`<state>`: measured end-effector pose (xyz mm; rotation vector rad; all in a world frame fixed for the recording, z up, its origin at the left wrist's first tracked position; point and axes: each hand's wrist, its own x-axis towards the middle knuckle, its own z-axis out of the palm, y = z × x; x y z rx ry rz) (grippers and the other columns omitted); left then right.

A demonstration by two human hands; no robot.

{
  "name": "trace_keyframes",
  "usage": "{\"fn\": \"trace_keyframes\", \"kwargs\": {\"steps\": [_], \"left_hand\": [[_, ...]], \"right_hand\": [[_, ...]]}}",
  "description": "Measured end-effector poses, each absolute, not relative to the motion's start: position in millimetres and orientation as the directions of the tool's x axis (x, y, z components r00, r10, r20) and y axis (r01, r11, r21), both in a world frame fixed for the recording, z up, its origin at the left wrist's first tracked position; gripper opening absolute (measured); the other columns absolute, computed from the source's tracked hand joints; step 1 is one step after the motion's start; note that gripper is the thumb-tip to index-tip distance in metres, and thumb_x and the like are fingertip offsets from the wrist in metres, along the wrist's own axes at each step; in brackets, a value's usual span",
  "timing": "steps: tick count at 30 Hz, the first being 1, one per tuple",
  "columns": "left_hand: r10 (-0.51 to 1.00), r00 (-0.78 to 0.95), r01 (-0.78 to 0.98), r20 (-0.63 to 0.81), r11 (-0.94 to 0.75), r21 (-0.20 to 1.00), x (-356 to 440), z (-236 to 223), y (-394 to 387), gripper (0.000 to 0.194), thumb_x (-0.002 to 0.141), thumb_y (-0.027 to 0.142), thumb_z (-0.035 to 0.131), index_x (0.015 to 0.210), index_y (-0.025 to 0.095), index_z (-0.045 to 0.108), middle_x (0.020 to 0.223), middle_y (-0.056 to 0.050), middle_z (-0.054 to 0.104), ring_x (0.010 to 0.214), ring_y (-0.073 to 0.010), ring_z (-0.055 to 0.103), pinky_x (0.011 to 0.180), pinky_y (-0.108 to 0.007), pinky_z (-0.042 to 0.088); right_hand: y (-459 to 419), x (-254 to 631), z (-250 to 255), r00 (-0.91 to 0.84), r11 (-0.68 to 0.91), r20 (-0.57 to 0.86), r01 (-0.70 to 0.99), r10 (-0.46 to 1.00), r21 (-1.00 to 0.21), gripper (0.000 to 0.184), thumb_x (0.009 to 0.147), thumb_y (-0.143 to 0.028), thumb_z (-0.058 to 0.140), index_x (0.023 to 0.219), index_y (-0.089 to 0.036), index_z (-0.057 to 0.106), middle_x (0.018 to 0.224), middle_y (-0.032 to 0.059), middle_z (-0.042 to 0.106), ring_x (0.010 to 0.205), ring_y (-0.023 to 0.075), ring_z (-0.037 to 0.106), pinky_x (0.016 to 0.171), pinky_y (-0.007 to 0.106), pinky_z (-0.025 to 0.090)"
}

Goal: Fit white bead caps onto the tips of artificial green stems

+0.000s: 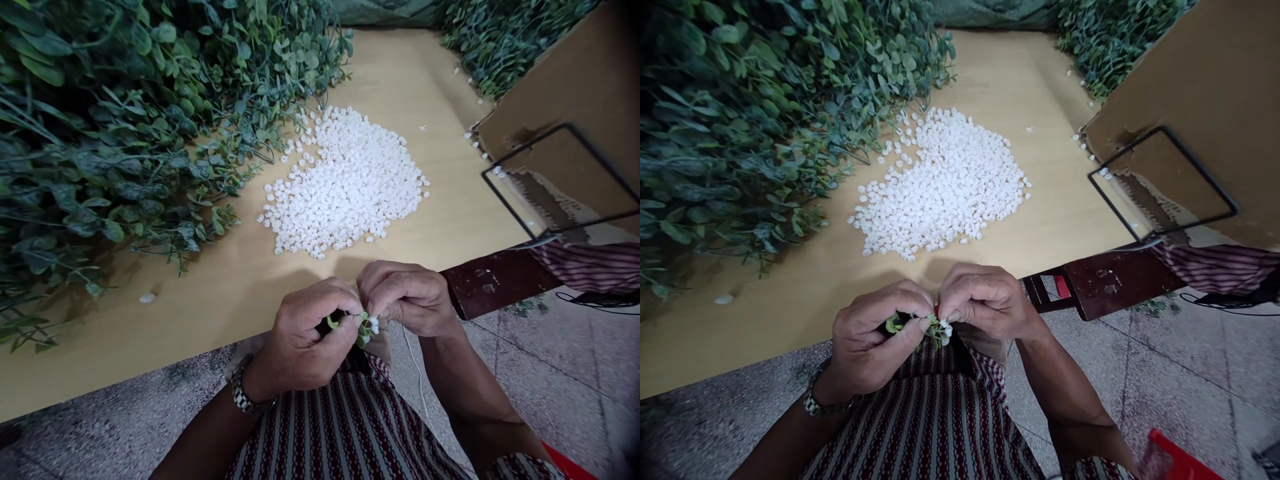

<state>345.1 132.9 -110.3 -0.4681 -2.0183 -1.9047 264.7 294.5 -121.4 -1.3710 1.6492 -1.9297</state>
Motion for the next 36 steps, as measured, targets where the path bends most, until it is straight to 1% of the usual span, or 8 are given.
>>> {"fn": "trace_keyframes", "kwargs": {"steps": [8,13,19,25,36], "left_hand": [[0.03,-0.858,0.513,0.513,0.096,0.853,344.4,-113.7,134.0,0.016,0.075,-0.003,0.054,0.076,0.012,0.058,0.066,-0.005,0.062,0.061,-0.0119,0.058,0.057,-0.024,0.049],[0.051,-0.837,0.545,0.544,0.159,0.823,345.9,-112.4,134.0,0.017,0.076,-0.002,0.054,0.08,0.014,0.058,0.069,-0.005,0.063,0.063,-0.0119,0.059,0.057,-0.023,0.05],[0.044,-0.793,0.601,0.607,0.218,0.769,347.2,-114.9,135.6,0.016,0.076,-0.001,0.055,0.08,0.014,0.058,0.069,-0.005,0.065,0.064,-0.0122,0.061,0.057,-0.023,0.051],[-0.019,-0.776,0.612,0.631,0.221,0.759,349.1,-117.4,135.7,0.016,0.075,0.0,0.057,0.081,0.015,0.058,0.069,-0.004,0.064,0.064,-0.0127,0.062,0.058,-0.023,0.053],[-0.009,-0.742,0.647,0.67,0.251,0.72,349.2,-120.8,135.5,0.016,0.074,-0.001,0.059,0.081,0.014,0.058,0.072,-0.006,0.066,0.065,-0.0125,0.063,0.06,-0.022,0.054]], "right_hand": [[296.5,263.7,-119.3,-0.511,-0.314,0.426,-0.294,-0.747,-0.903,0.007,0.083,-0.014,0.063,0.084,-0.012,0.069,0.072,0.005,0.062,0.067,0.0131,0.059,0.064,0.031,0.051],[297.3,263.2,-115.8,-0.502,-0.302,0.379,-0.231,-0.777,-0.925,0.006,0.083,-0.012,0.062,0.082,-0.011,0.068,0.07,0.0059,0.062,0.067,0.0138,0.058,0.063,0.031,0.049],[295.5,262.9,-114.3,-0.512,-0.281,0.337,-0.186,-0.79,-0.942,0.007,0.083,-0.014,0.062,0.078,-0.01,0.067,0.068,0.0058,0.061,0.066,0.0137,0.057,0.061,0.03,0.047],[294.2,263.7,-114.8,-0.517,-0.303,0.332,-0.143,-0.789,-0.942,0.008,0.082,-0.015,0.063,0.078,-0.01,0.067,0.067,0.0057,0.06,0.066,0.0136,0.057,0.061,0.03,0.047],[290.7,268.2,-115.3,-0.558,-0.321,0.313,-0.088,-0.769,-0.943,0.012,0.083,-0.02,0.064,0.076,-0.011,0.065,0.067,0.0021,0.058,0.065,0.01,0.055,0.061,0.025,0.045]]}}
